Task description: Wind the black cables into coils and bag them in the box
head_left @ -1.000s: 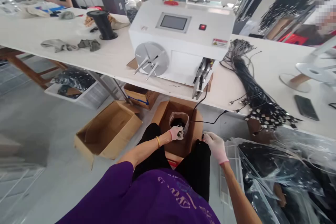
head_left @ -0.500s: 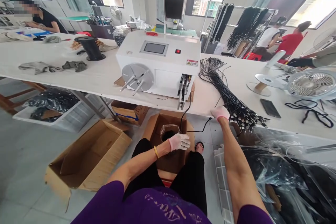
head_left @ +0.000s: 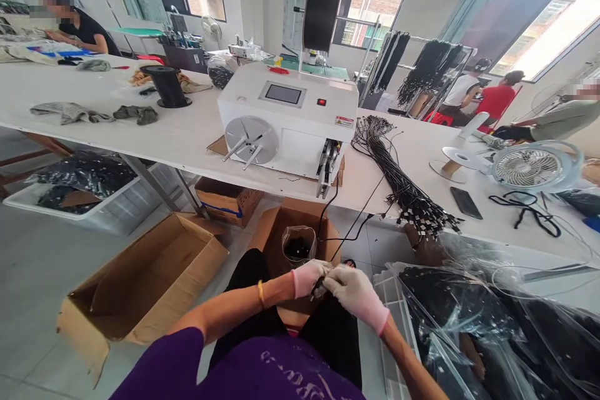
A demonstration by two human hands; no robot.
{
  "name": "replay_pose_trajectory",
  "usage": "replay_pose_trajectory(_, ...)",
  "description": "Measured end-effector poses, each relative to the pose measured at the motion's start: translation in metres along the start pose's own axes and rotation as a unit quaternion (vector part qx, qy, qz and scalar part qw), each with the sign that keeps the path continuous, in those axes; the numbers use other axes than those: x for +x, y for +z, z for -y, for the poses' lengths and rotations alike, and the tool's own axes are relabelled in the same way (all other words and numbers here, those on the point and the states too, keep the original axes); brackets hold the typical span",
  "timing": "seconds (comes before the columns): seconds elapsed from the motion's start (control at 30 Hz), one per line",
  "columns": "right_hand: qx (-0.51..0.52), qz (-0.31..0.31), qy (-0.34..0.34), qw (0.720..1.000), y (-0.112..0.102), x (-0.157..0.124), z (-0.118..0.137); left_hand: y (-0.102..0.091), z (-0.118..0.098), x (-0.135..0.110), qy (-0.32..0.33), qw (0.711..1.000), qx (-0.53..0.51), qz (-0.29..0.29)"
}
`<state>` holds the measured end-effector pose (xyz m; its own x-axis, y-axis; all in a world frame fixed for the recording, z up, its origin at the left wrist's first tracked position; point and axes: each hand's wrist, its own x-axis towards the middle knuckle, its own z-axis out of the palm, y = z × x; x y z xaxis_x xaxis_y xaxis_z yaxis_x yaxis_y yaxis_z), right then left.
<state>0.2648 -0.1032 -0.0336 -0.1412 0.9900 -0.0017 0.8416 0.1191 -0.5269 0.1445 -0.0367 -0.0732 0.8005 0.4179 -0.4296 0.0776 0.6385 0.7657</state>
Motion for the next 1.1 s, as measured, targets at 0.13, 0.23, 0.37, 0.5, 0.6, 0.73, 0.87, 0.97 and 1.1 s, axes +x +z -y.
replay_pose_trajectory(0.13,-0.012,-0.077,-0.217,0.973,-0.058,0.04,0.006,0.003,-0.022,-0.101,0.069,0.989,-0.069,0.113)
replay_pose_trajectory(0.23,-0.009,-0.121,-0.216,0.969,-0.065,0.069,0.014,-0.006,-0.058,-0.172,0.228,0.962,-0.118,0.089)
replay_pose_trajectory(0.37,-0.081,-0.068,-0.257,0.961,-0.025,0.075,0.066,-0.053,-0.099,-0.211,0.463,0.865,-0.141,-0.128)
replay_pose_trajectory(0.5,-0.079,0.041,-0.333,0.939,-0.006,0.082,0.136,-0.091,-0.092,-0.191,0.492,0.829,-0.104,-0.244)
replay_pose_trajectory(0.6,0.038,0.034,-0.313,0.948,-0.021,0.115,0.153,-0.089,-0.066,-0.177,0.384,0.91,-0.052,-0.147)
replay_pose_trajectory(0.73,0.183,0.04,-0.195,0.963,-0.01,0.139,0.122,-0.083,-0.06,-0.18,0.348,0.935,-0.067,-0.028)
replay_pose_trajectory(0.87,0.198,0.185,-0.126,0.954,0.014,0.112,0.09,-0.103,-0.076,-0.169,0.441,0.878,-0.089,-0.165)
replay_pose_trajectory(0.97,0.209,0.159,-0.122,0.957,0.002,0.106,0.08,-0.104,-0.072,-0.148,0.341,0.929,0.025,-0.144)
replay_pose_trajectory(1.1,0.351,0.082,-0.055,0.931,0.002,0.114,0.069,-0.084,-0.07,-0.13,0.258,0.966,-0.014,0.008)
